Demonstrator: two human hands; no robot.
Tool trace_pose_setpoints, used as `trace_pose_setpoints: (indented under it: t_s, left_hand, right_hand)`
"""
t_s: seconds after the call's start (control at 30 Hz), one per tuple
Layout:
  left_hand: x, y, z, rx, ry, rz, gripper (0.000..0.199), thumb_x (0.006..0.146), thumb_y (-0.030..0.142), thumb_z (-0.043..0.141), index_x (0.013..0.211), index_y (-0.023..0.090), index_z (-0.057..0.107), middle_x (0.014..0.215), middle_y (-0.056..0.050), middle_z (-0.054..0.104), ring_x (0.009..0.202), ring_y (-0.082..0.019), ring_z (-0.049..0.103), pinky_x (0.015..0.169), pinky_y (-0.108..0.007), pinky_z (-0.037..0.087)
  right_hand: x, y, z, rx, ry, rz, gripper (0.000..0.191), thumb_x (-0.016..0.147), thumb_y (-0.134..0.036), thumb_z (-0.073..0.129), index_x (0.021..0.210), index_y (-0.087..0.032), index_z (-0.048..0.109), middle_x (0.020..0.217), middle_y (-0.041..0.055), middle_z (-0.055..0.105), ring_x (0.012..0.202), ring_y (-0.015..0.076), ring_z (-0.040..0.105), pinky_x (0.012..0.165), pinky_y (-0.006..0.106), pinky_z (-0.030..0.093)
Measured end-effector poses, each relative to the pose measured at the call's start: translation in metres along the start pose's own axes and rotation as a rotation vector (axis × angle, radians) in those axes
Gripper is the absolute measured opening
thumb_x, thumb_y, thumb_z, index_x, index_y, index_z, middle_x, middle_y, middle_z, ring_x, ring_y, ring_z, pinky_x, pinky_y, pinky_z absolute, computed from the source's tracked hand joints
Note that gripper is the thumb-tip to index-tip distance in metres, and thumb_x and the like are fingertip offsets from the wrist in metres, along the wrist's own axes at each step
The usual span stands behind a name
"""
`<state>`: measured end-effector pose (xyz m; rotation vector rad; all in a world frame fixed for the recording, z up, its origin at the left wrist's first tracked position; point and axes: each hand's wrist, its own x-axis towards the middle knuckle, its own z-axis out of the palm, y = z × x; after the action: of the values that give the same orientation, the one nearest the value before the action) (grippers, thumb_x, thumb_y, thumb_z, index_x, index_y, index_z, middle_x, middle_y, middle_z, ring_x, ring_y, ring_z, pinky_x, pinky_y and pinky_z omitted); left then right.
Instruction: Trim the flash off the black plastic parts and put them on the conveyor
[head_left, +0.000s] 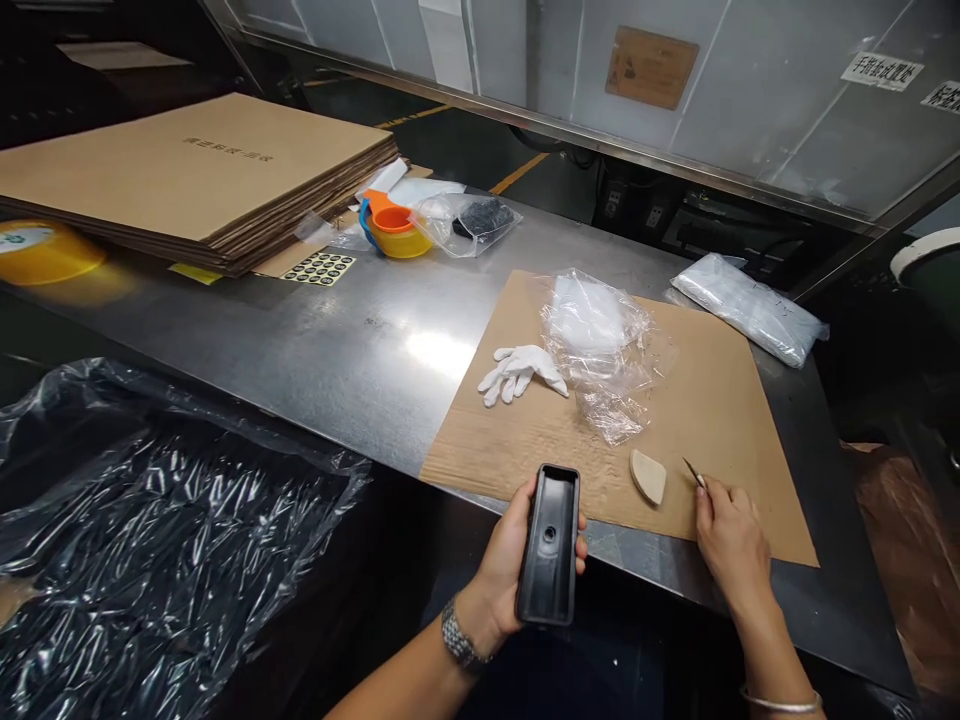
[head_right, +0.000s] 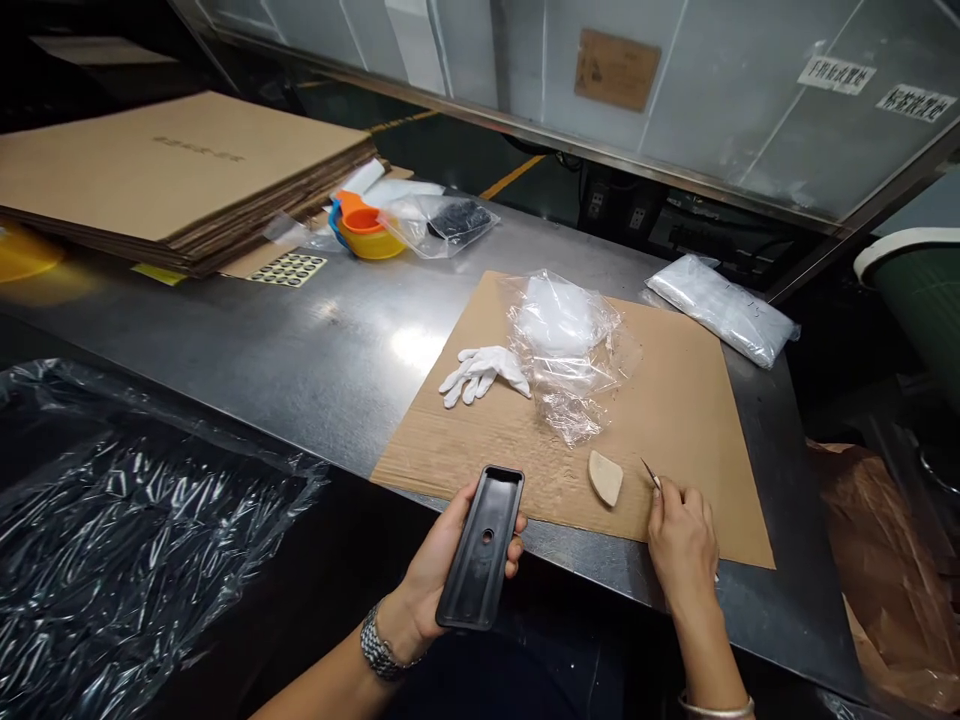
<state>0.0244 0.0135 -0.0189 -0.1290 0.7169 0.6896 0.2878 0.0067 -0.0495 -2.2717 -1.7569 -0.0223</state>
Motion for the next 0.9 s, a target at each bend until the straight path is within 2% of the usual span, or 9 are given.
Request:
trace_pose_setpoints:
  t_s: [0.1,0.17,0.23,0.27,0.4,0.5,0.63,0.8,0.9]
  left_hand:
    - [0.004,-0.006,-0.002,0.009,-0.007,-0.06,0.055,0.086,0.053,0.04,0.075,0.006,0.065,0.06,-0.011,0.065,0.048,-0.016,0.061,0.043,-0.022,0.046]
    - [0.006,-0.009,-0.001,0.011,-0.01,-0.103,0.056,0.086,0.054,0.039,0.076,0.006,0.066,0.06,-0.011,0.065,0.047,-0.017,0.061,0.041,-0.023,0.045]
    - [0.006,-0.012,0.002,-0.001,-0.012,-0.135,0.057,0.086,0.055,0.039,0.073,0.005,0.065,0.057,-0.01,0.064,0.045,-0.016,0.06,0.042,-0.023,0.044]
    - [0.006,-0.014,0.005,-0.013,-0.011,-0.143,0.057,0.086,0.054,0.038,0.069,0.006,0.065,0.055,-0.009,0.063,0.045,-0.015,0.059,0.044,-0.022,0.045]
    - [0.005,-0.019,0.013,-0.053,-0.015,-0.153,0.052,0.086,0.051,0.041,0.059,0.01,0.06,0.055,-0.007,0.063,0.051,-0.013,0.06,0.054,-0.021,0.047]
    - [0.004,-0.022,0.016,-0.057,-0.017,-0.133,0.048,0.087,0.048,0.043,0.061,0.011,0.061,0.057,-0.006,0.063,0.053,-0.013,0.06,0.056,-0.022,0.047]
    - [0.003,-0.029,0.016,-0.032,0.003,-0.058,0.04,0.089,0.041,0.044,0.069,0.012,0.063,0.06,-0.003,0.065,0.054,-0.011,0.06,0.059,-0.019,0.047]
    - [-0.002,-0.035,0.016,0.335,0.077,-0.235,0.073,0.086,0.063,0.022,0.066,0.007,0.064,0.044,-0.009,0.06,0.033,-0.013,0.054,0.034,-0.019,0.037]
    - [-0.005,-0.036,0.017,0.425,0.097,-0.271,0.078,0.085,0.064,0.018,0.062,0.005,0.064,0.043,-0.011,0.06,0.033,-0.012,0.055,0.033,-0.016,0.036]
  right_hand:
    - [-0.006,-0.016,-0.006,-0.032,0.098,-0.06,0.037,0.087,-0.036,0.045,0.107,-0.012,0.064,0.094,0.0173,0.055,0.09,0.0313,0.047,0.072,0.045,0.039]
    - [-0.022,-0.042,-0.021,0.113,0.11,-0.236,0.033,0.087,-0.036,0.048,0.109,-0.017,0.063,0.095,0.0137,0.054,0.09,0.0283,0.048,0.073,0.043,0.04]
    - [-0.04,-0.074,-0.038,0.411,-0.03,-0.51,0.024,0.088,-0.029,0.051,0.108,-0.021,0.062,0.09,0.0077,0.055,0.087,0.0219,0.051,0.073,0.036,0.041]
    - [-0.048,-0.089,-0.046,0.499,-0.09,-0.591,0.021,0.088,-0.027,0.052,0.106,-0.023,0.062,0.086,0.0054,0.056,0.085,0.02,0.051,0.072,0.034,0.04]
    - [-0.061,-0.126,-0.061,0.649,-0.211,-0.68,0.019,0.087,-0.036,0.055,0.098,-0.025,0.065,0.074,0.0005,0.057,0.073,0.0158,0.049,0.065,0.03,0.036]
    - [-0.059,-0.128,-0.061,0.654,-0.312,-0.65,0.019,0.085,-0.039,0.057,0.097,-0.027,0.065,0.074,-0.001,0.057,0.073,0.015,0.048,0.066,0.03,0.035]
    - [-0.051,-0.116,-0.057,0.635,-0.469,-0.594,0.014,0.082,-0.038,0.063,0.092,-0.029,0.065,0.079,-0.0014,0.057,0.079,0.0161,0.049,0.071,0.032,0.036]
    - [-0.026,-0.098,-0.048,0.594,-0.372,-0.513,0.022,0.085,-0.03,0.058,0.107,-0.027,0.062,0.09,0.0044,0.056,0.089,0.0205,0.049,0.076,0.037,0.038]
    - [-0.01,-0.093,-0.045,0.721,-0.385,-0.463,0.017,0.086,-0.027,0.056,0.098,-0.023,0.067,0.091,0.0053,0.061,0.088,0.0194,0.052,0.077,0.034,0.041]
